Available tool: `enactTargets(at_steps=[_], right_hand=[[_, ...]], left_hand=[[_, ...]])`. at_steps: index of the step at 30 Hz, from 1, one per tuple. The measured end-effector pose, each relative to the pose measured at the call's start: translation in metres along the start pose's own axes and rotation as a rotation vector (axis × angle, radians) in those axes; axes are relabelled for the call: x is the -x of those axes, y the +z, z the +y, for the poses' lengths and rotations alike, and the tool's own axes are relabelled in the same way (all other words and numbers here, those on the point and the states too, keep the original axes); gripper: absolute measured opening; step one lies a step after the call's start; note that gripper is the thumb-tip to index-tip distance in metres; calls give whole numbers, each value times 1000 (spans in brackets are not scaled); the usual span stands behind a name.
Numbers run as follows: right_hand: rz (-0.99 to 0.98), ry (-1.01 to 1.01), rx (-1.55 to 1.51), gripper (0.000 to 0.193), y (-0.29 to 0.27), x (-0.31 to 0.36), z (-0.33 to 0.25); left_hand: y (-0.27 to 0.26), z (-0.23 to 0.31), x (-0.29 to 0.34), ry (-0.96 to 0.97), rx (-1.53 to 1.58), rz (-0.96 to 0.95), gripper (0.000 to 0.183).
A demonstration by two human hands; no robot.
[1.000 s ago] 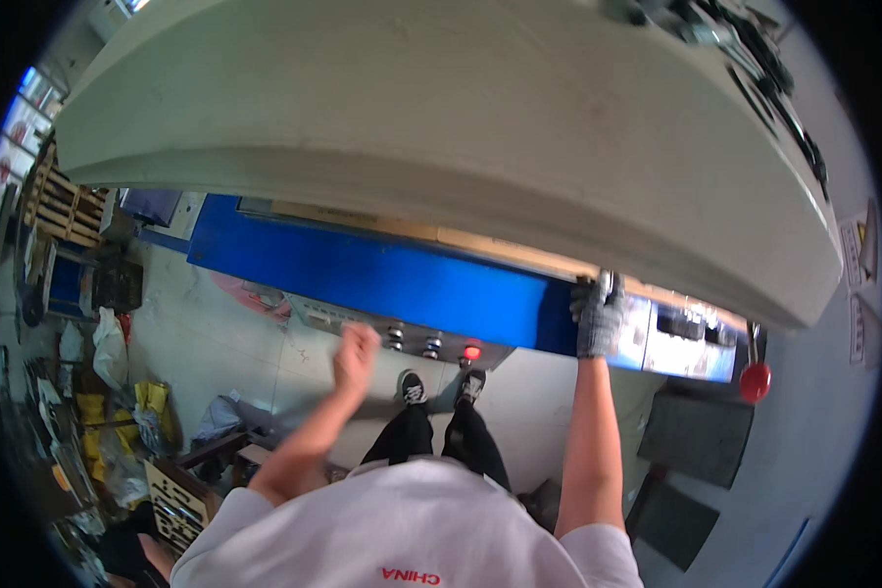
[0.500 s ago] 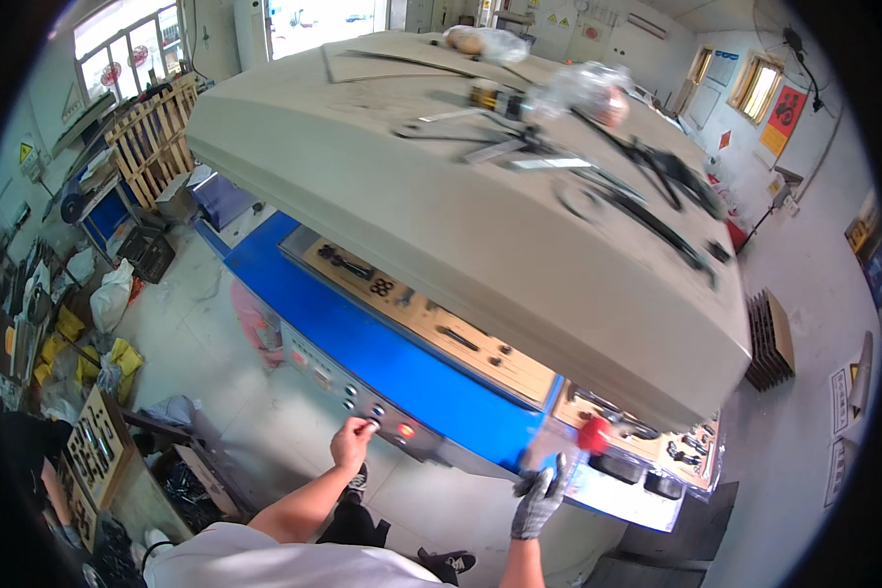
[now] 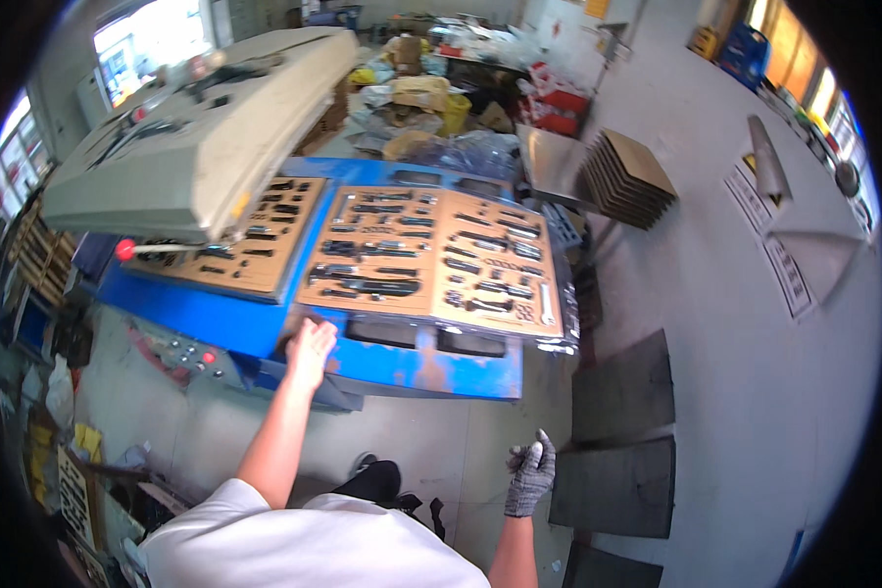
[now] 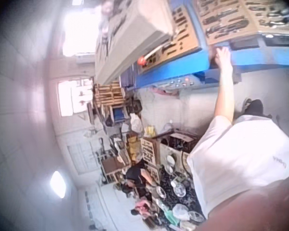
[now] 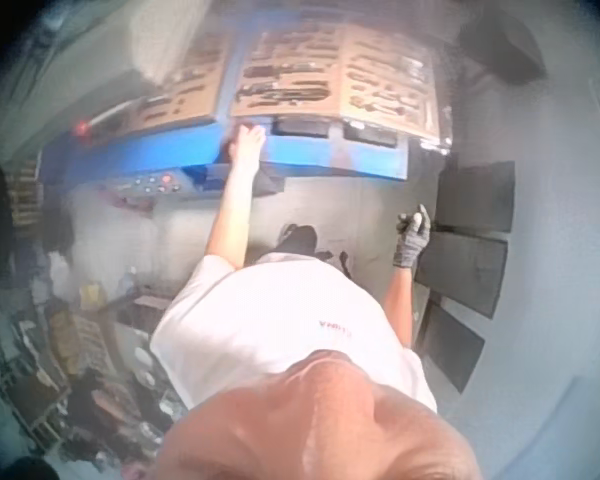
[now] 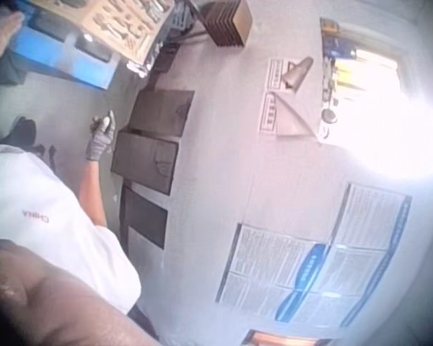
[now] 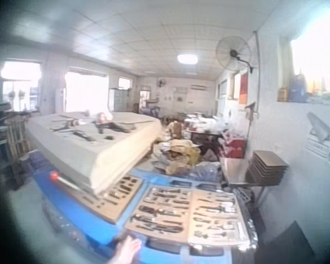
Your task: The person repeatedly places a cardboard tool kit into a blue shrink-wrapping machine, closes the lid, and removes the wrapped kit. They then place the wrapped kit into a cardboard box and repeat the cycle with additional tool kits.
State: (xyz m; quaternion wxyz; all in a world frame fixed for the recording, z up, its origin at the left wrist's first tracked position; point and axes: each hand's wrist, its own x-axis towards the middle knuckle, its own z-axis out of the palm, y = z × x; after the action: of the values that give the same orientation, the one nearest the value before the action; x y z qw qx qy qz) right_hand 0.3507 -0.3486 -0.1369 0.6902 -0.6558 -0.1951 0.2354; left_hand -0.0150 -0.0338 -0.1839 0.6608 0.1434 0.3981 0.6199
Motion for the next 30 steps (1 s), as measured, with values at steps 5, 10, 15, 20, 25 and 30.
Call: enactTargets(at_steps=[5,10,15,20,25,30], right_hand=[[-39,60,32,32,-24,-73,-9],[-121,-14,73,31,-15,-221,-24],[-157,-13,328,37,43,-383,-2],[-399,360,23,42,115,-477,17],[-724,500,166,24,147,-517,-23],[-1088,164,276,20,205,-614,-60]], left_hand=[[1,-27,-93,154,-3,175,34],[-11,-35,-112,300,-144,354,33],[-3,-31,-99,303,-282,566,38],[22,-33,-87,384,-361,730,34],[54,-37,-37,422,-412,769,21],[117,-104,85,406,-367,966,23]])
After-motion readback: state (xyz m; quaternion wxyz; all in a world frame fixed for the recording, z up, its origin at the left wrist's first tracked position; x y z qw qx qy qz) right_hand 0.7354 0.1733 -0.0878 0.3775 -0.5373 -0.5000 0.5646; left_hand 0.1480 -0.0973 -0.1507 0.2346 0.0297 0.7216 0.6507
